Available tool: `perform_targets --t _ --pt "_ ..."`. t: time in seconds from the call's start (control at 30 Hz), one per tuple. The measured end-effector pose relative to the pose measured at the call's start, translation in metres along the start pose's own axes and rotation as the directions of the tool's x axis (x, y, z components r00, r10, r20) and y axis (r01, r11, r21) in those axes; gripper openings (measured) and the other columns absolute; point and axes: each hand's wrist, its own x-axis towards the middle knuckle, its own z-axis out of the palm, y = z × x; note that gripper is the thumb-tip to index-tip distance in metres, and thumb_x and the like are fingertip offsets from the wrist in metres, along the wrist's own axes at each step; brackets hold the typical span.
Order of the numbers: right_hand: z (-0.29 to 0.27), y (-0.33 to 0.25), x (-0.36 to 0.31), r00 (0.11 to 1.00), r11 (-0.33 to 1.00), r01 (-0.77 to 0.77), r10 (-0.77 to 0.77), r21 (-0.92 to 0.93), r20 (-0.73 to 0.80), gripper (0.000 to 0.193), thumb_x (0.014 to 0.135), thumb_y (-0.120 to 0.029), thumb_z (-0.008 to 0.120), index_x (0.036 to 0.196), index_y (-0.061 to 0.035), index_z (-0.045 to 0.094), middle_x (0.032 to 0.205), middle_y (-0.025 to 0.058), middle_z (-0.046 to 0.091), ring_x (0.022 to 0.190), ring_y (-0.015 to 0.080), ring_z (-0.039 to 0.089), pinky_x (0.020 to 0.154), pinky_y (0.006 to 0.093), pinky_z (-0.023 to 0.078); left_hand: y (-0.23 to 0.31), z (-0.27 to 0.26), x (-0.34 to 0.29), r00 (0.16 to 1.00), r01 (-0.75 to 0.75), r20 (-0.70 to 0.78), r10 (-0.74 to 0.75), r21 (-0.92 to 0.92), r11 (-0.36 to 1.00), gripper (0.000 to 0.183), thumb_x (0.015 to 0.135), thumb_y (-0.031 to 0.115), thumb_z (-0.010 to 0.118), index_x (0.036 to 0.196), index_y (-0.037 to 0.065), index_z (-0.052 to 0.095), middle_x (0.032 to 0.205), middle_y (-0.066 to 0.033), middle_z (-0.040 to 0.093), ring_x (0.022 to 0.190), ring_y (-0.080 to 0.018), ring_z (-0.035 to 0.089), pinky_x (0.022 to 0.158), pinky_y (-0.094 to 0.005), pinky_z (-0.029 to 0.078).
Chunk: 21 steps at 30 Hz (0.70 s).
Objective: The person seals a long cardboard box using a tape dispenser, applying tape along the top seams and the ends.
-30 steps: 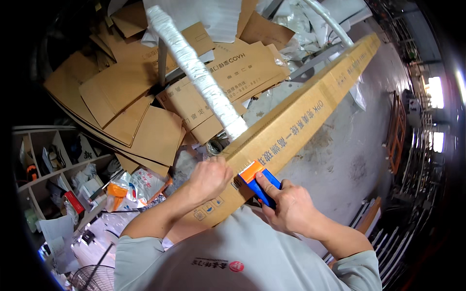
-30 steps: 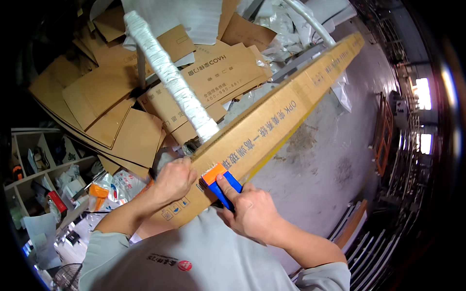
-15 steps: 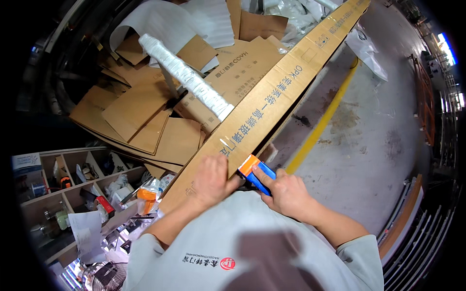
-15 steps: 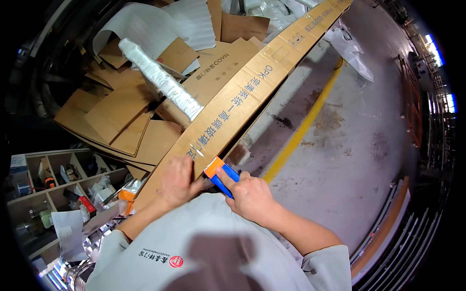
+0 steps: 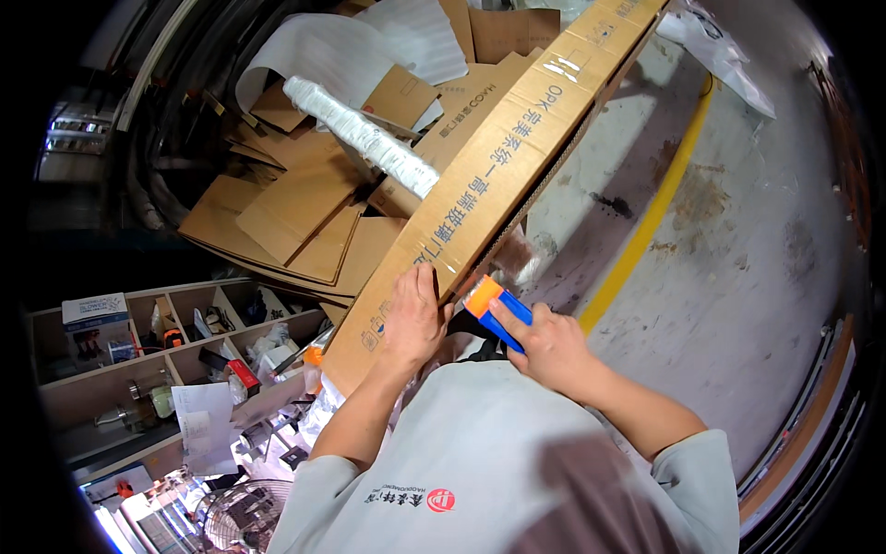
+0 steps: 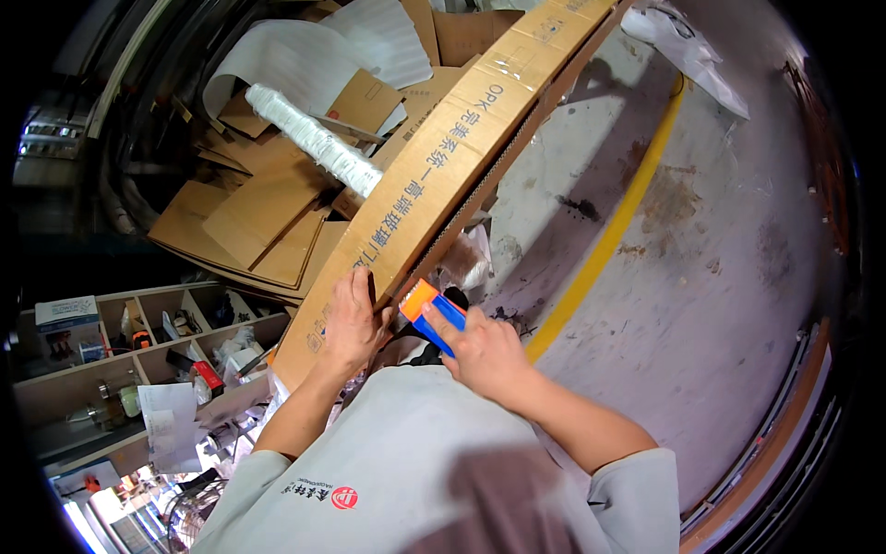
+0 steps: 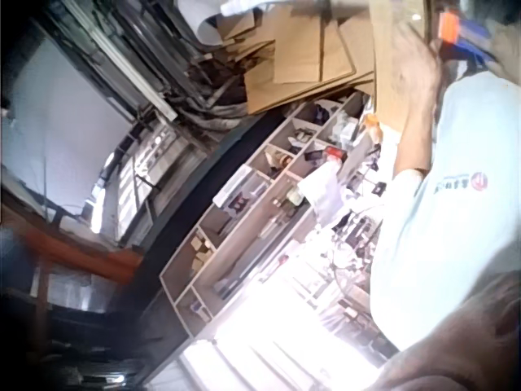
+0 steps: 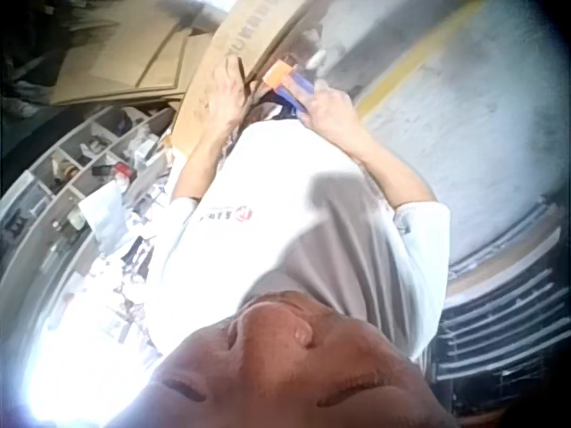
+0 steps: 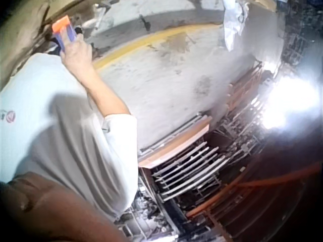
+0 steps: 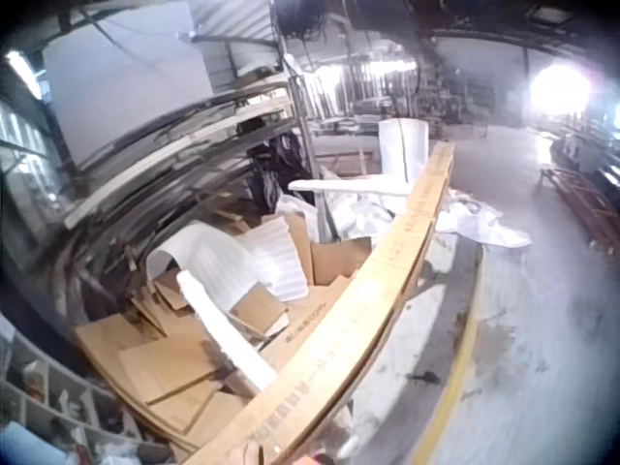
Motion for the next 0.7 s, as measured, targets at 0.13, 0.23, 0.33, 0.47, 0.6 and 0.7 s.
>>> perform_targets --t 0.13,0.23,0.33,0.47,0.6,0.7 --pt "0.062 0.035 0.015 0.969 0.988 0.130 -0.109 0.079 -0.219 0.081 0.074 -0.019 0.082 0.150 -0.0235 0.051 0.090 0.0160 0.055 0.072 0.0337 0.065 0.065 0.0442 0.057 -0.007 -0.003 0.012 1.000 -0.007 0.017 0.008 -0.096 0.995 0.065 0.078 0.018 0.078 0.131 -0.002 0.045 0.120 -0.0237 0.052 0.112 -0.0426 0.051 0.096 -0.0470 0.045" --pt "0.082 0.046 0.021 0.936 0.975 0.202 -0.163 0.097 -0.311 0.081 0.072 -0.018 0.083 0.148 -0.0254 0.054 0.089 0.0143 0.054 0.070 0.0326 0.063 0.065 0.0431 0.056 -0.012 -0.003 0.036 1.000 0.012 0.016 -0.009 -0.154 0.988 0.053 0.078 0.022 0.078 0.116 -0.001 0.051 0.111 -0.0214 0.053 0.106 -0.0410 0.051 0.088 -0.0481 0.045" --pt "0.100 0.057 0.026 0.898 0.963 0.254 -0.202 0.087 -0.390 0.078 0.072 -0.020 0.082 0.145 -0.0285 0.056 0.088 0.0136 0.053 0.069 0.0302 0.062 0.063 0.0414 0.055 0.001 0.003 0.045 0.997 0.045 -0.062 -0.050 -0.082 0.996 0.049 0.074 0.023 0.081 0.105 0.002 0.050 0.102 -0.0189 0.050 0.101 -0.0386 0.048 0.088 -0.0469 0.041" --pt "0.153 0.086 0.020 0.950 0.983 0.139 -0.098 0.122 -0.295 0.078 0.074 -0.022 0.081 0.146 -0.0298 0.054 0.091 0.0144 0.053 0.072 0.0311 0.063 0.067 0.0426 0.055 -0.004 0.013 0.047 0.995 -0.009 -0.095 0.003 -0.059 0.998 0.054 0.071 0.025 0.084 0.105 0.003 0.048 0.102 -0.0191 0.046 0.101 -0.0387 0.046 0.091 -0.0472 0.039" --pt "0.191 0.094 0.017 0.974 0.985 0.073 -0.036 0.158 -0.225 0.079 0.077 -0.024 0.081 0.149 -0.0331 0.049 0.099 0.0159 0.054 0.079 0.0341 0.063 0.077 0.0458 0.054 -0.005 0.014 0.053 0.993 -0.056 -0.105 0.052 -0.034 0.998 0.052 0.073 0.025 0.083 0.105 0.002 0.048 0.102 -0.0194 0.046 0.100 -0.0394 0.046 0.090 -0.0477 0.039" --pt "0.210 0.105 0.020 0.953 0.989 0.101 -0.065 0.109 -0.297 0.075 0.075 -0.024 0.081 0.144 -0.0265 0.053 0.097 0.0147 0.054 0.081 0.0334 0.063 0.071 0.0450 0.056 0.002 0.010 0.048 0.992 -0.085 -0.100 0.083 -0.018 0.996 0.050 0.075 0.023 0.081 0.106 0.002 0.048 0.102 -0.0198 0.046 0.100 -0.0397 0.046 0.089 -0.0480 0.039"
